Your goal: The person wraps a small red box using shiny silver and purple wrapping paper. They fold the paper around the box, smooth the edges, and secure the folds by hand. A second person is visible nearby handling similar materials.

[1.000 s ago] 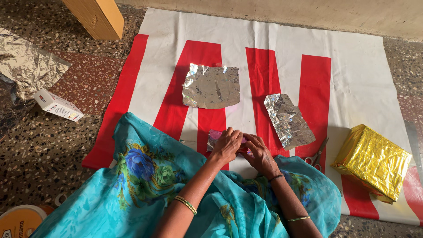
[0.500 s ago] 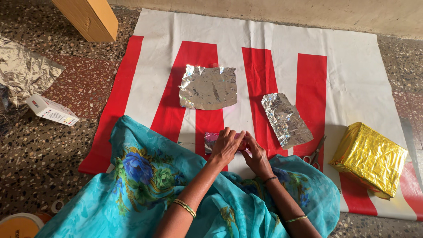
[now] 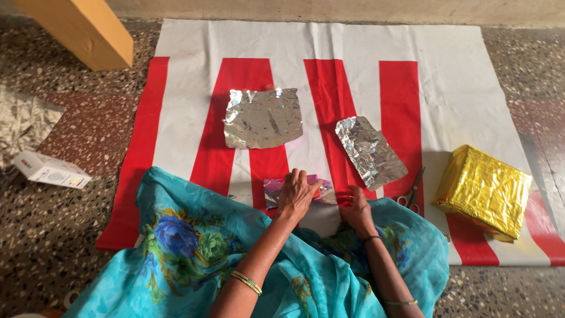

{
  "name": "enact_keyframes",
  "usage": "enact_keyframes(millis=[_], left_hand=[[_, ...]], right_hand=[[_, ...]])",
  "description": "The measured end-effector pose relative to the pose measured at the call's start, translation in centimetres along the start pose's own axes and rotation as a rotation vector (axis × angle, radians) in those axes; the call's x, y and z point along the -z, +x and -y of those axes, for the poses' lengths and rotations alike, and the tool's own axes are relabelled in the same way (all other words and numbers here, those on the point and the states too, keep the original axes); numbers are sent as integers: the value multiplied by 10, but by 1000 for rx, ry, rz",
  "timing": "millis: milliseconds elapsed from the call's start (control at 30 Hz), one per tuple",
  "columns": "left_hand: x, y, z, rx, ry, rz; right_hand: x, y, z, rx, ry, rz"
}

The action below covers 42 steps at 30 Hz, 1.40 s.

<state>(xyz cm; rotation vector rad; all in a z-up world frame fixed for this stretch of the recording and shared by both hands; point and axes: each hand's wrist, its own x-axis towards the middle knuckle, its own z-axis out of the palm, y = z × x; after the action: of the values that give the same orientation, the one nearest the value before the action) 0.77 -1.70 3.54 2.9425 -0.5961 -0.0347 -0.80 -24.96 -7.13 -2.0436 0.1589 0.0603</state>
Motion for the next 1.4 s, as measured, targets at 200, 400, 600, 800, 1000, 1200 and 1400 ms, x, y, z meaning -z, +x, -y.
enact_keyframes(millis=[200,400,600,800,1000,1200,1400], left_hand=[[3,-2,-1,-1,33,-43],[5,2,0,47,-14,9],[48,3,11,152,-280,155],[76,-6,98,203,-298,-290],[17,-38,167,350,-385,-78],[-48,-36,163,562,-515,267],[-67,-43,123,870,-551,128]], right_hand=[[-17,11,-29,383,-306,-127],[-17,6,-18,261,-272,-119],[-6,7,27,192,-83,-198],[11,7,53,92,56,-183],[14,10,66,-37,113,-64],[0,7,74,165,24,-14],[-25,-17,115,210,-129,-57]])
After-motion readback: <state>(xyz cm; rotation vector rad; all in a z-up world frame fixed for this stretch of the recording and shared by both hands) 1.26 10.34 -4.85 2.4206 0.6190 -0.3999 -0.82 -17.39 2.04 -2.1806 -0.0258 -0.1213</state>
